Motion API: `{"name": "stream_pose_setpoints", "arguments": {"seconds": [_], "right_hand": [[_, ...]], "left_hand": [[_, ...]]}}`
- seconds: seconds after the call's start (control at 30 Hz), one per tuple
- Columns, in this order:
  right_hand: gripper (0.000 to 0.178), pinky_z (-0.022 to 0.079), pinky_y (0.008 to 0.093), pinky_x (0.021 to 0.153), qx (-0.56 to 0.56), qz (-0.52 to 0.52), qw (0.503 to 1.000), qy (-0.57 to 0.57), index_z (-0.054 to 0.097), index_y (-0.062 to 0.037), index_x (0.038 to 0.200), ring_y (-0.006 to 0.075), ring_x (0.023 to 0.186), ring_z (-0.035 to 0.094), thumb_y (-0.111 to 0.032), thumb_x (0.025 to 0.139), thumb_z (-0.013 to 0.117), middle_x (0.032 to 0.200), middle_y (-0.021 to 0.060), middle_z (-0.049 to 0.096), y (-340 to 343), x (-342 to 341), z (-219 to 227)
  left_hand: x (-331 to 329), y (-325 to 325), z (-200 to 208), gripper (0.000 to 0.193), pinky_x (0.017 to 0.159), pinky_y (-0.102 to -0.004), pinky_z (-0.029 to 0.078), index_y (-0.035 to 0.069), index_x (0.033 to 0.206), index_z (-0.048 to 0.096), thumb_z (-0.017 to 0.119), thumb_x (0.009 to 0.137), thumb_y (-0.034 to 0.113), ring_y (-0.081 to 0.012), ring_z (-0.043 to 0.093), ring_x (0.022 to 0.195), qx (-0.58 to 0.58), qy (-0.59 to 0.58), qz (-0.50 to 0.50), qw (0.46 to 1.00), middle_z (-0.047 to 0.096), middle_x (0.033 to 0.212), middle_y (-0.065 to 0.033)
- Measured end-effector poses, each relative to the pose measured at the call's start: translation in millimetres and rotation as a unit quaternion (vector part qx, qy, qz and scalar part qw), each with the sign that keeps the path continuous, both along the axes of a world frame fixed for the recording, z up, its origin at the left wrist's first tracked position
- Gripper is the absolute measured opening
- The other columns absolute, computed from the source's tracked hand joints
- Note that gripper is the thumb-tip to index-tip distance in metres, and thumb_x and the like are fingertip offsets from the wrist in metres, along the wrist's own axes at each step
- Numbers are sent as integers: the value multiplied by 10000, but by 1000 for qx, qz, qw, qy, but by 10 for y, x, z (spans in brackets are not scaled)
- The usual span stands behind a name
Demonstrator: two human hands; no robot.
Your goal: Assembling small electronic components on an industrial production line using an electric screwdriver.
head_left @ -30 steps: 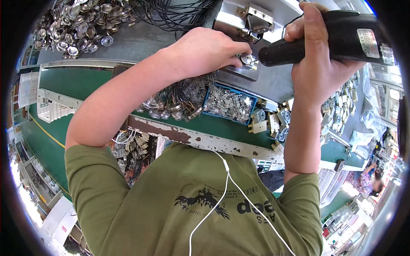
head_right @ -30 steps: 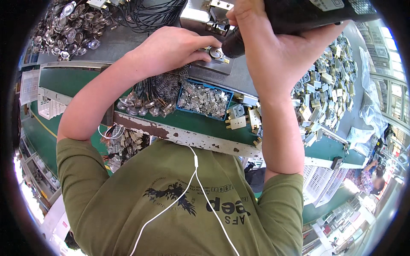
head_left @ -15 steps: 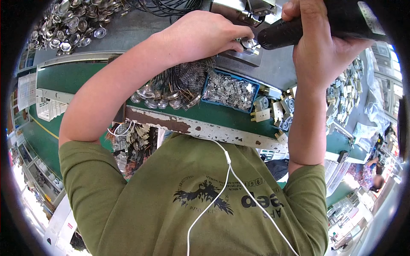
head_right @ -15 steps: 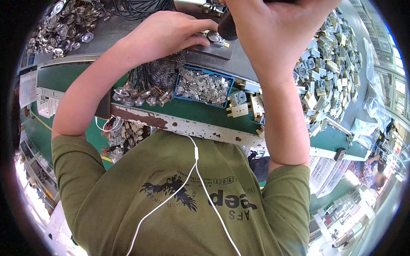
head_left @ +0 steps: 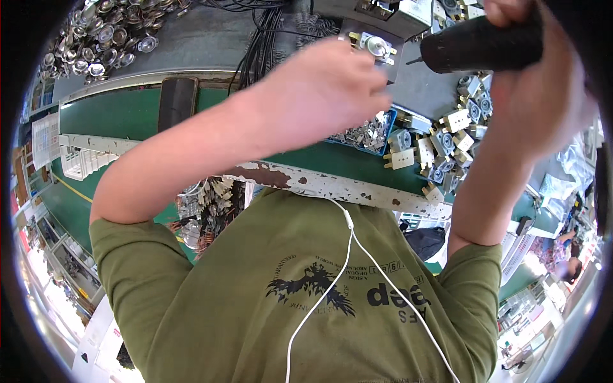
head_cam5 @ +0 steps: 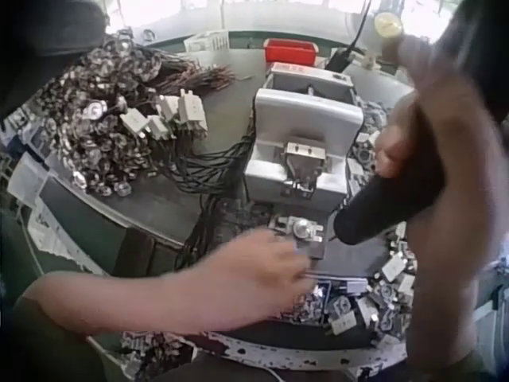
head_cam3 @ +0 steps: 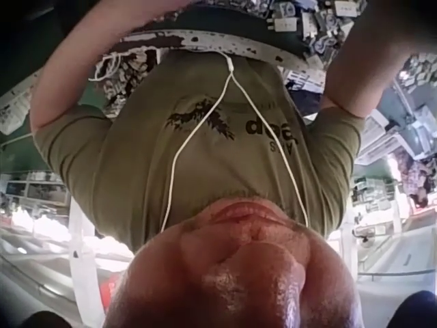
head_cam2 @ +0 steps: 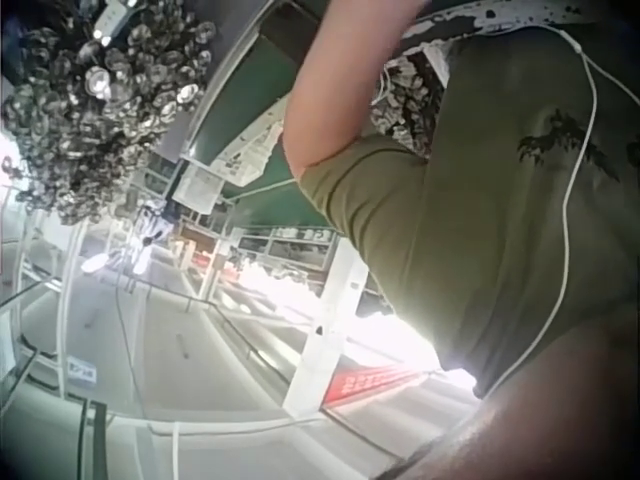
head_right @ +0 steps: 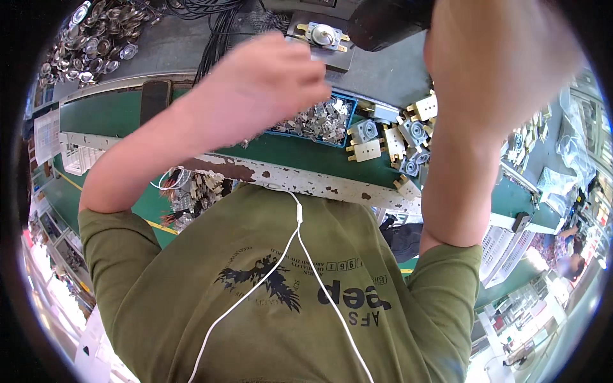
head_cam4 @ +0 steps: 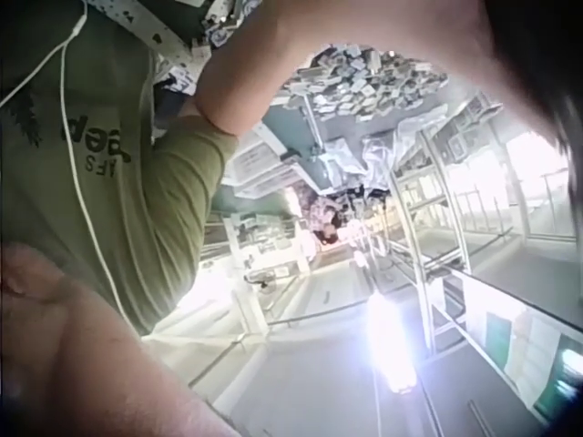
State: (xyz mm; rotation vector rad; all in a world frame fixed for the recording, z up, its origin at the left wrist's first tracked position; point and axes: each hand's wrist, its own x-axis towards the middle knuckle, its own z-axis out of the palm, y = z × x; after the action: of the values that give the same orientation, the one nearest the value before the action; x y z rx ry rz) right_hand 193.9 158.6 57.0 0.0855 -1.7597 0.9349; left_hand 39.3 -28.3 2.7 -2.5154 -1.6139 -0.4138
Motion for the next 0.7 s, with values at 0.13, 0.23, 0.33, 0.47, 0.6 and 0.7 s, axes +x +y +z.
{"name": "stream_pose_setpoints", "arguments": {"seconds": [0.13, 0.23, 0.33, 0.47, 0.6, 0.7], "right_hand": [[72, 550, 435, 684, -54, 95, 994, 19, 661, 103, 968, 288, 776, 646, 42, 930, 659, 921, 228, 645, 122, -86, 173], [94, 542, 393, 650, -70, 32, 996, 43, 634, 74, 1019, 248, 731, 635, 28, 942, 663, 916, 195, 649, 157, 41, 283], [133, 534, 351, 617, -92, -41, 993, 65, 608, 46, 1069, 208, 685, 624, 15, 954, 666, 911, 162, 652, 451, 126, 301], [194, 523, 295, 573, -125, -112, 981, 98, 572, 8, 1137, 154, 625, 609, -3, 970, 671, 904, 119, 657, -405, -750, 301], [217, 518, 270, 550, -143, -158, 972, 103, 560, -7, 1167, 127, 596, 602, -14, 981, 672, 886, 93, 651, -475, -826, 354], [207, 519, 274, 548, -135, -151, 978, 48, 557, 8, 1159, 133, 595, 607, -10, 983, 667, 854, 93, 642, -464, -782, 314]], "left_hand": [[126, -115, -141, 29, 771, -322, 482, 151, 779, 708, 703, 753, 162, -164, 649, 845, -79, 55, -50, 994, 670, 778, 38], [138, -132, -146, 11, 794, -307, 481, 140, 765, 689, 697, 764, 148, -164, 651, 844, -77, -14, -39, 996, 670, 743, 29], [137, -91, -169, 42, 751, -356, 535, 116, 764, 668, 684, 785, 150, -209, 678, 853, -100, -73, -53, 991, 652, 732, 4], [110, -97, -240, 78, 711, -408, 580, 73, 811, 657, 669, 800, 149, -257, 699, 845, -101, -128, -46, 986, 636, 786, -59], [113, -99, -156, 116, 736, -415, 587, 42, 878, 646, 664, 802, 127, -277, 701, 828, -96, -164, -56, 980, 633, 828, -101], [131, -88, -131, 117, 738, -415, 588, 39, 901, 645, 660, 802, 101, -283, 701, 834, -112, -178, -52, 976, 635, 824, -97]]}}
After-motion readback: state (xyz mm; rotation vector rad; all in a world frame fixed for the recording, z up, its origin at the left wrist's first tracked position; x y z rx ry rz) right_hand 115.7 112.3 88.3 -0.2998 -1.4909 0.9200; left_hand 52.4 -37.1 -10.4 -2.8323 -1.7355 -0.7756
